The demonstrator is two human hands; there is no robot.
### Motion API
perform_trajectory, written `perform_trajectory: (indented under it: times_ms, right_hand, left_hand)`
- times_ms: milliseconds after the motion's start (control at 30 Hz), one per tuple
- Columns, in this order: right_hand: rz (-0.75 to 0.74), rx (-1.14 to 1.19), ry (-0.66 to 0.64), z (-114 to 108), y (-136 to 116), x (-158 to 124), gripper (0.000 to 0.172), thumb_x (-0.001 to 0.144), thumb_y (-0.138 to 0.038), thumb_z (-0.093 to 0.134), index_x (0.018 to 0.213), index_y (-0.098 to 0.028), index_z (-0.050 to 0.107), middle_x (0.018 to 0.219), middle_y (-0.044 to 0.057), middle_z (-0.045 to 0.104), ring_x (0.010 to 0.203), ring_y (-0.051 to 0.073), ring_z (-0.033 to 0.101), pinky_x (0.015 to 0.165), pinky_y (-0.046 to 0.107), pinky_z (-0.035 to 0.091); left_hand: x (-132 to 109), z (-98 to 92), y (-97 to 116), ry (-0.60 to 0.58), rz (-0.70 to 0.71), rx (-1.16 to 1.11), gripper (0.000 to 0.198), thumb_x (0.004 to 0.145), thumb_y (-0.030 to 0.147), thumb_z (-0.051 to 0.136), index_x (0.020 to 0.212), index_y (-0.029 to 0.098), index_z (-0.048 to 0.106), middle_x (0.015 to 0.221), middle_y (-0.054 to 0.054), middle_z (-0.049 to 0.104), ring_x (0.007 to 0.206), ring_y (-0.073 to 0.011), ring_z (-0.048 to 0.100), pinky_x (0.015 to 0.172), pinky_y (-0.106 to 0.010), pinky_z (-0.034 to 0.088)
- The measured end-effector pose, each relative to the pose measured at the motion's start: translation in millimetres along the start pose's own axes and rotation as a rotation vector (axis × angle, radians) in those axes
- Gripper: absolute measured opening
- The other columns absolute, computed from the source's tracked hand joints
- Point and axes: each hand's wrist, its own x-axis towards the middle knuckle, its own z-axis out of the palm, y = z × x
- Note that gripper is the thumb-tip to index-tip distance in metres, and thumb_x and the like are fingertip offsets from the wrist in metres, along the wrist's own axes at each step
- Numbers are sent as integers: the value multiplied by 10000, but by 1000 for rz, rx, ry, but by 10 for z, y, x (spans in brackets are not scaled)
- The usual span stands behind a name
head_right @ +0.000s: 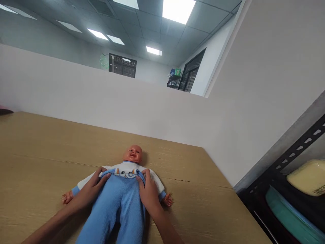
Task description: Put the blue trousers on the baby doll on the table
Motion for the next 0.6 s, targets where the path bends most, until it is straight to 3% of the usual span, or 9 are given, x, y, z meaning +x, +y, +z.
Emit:
perform_trajectory:
  times_ms: [167,233,333,400,433,500,600]
  right_hand:
    - [38,65,-33,86,27,114,359,934,-596,585,927,-237,589,919,42,679,919,266,636,881,371,501]
    - [40,82,-75,-22,22,33,330,916,-554,594,896,-227,633,914,46,690,930,271,642,892,377,517]
    - [52,82,-139,-339,57,-239,247,874,-373,560,1000,-220,707,980,57,730,972,279,664,917,392,534]
    - [61,43,-190,-564,133,-459,362,801,-236,555,1112,-223,740,1032,64,745,973,278,682,947,413,541]
    - [46,-22,-213,-649,186,-561,438,743,-183,575,1141,-234,751,1078,70,750,1003,284,693,986,428,542]
    - [12,-100,-245,-722,306,-725,510,710,-156,667,1199,-257,771,1298,112,733,1254,343,659,1154,495,478]
    - [43,-37,-213,-569,459,-833,604,754,-299,820,1351,-281,733,1533,145,633,1490,404,517,1272,571,381]
  left_hand:
    - [160,139,-111,-35,-34,-41,588,926,813,506,999,234,579,1007,-35,677,1045,-304,623,987,-387,499]
    - [88,28,-113,-111,-36,-64,553,956,765,523,1036,230,639,1061,-37,706,1097,-308,640,1024,-381,501]
    - [-99,-292,-118,-207,-9,-58,433,986,642,548,1112,257,702,1197,-42,728,1237,-331,622,1142,-405,453]
    - [-224,-499,-140,-268,49,20,369,968,546,597,1190,277,715,1303,-54,722,1301,-348,599,1194,-437,426]
    - [-277,-570,-156,-310,79,70,354,948,494,639,1221,283,718,1343,-61,716,1321,-353,594,1206,-450,424]
    - [-355,-616,-190,-382,125,143,403,911,434,724,1287,289,718,1430,-80,691,1378,-365,574,1235,-474,414]
    - [-401,-472,-240,-386,84,81,651,842,478,836,1441,295,657,1563,-109,619,1507,-393,488,1300,-524,346]
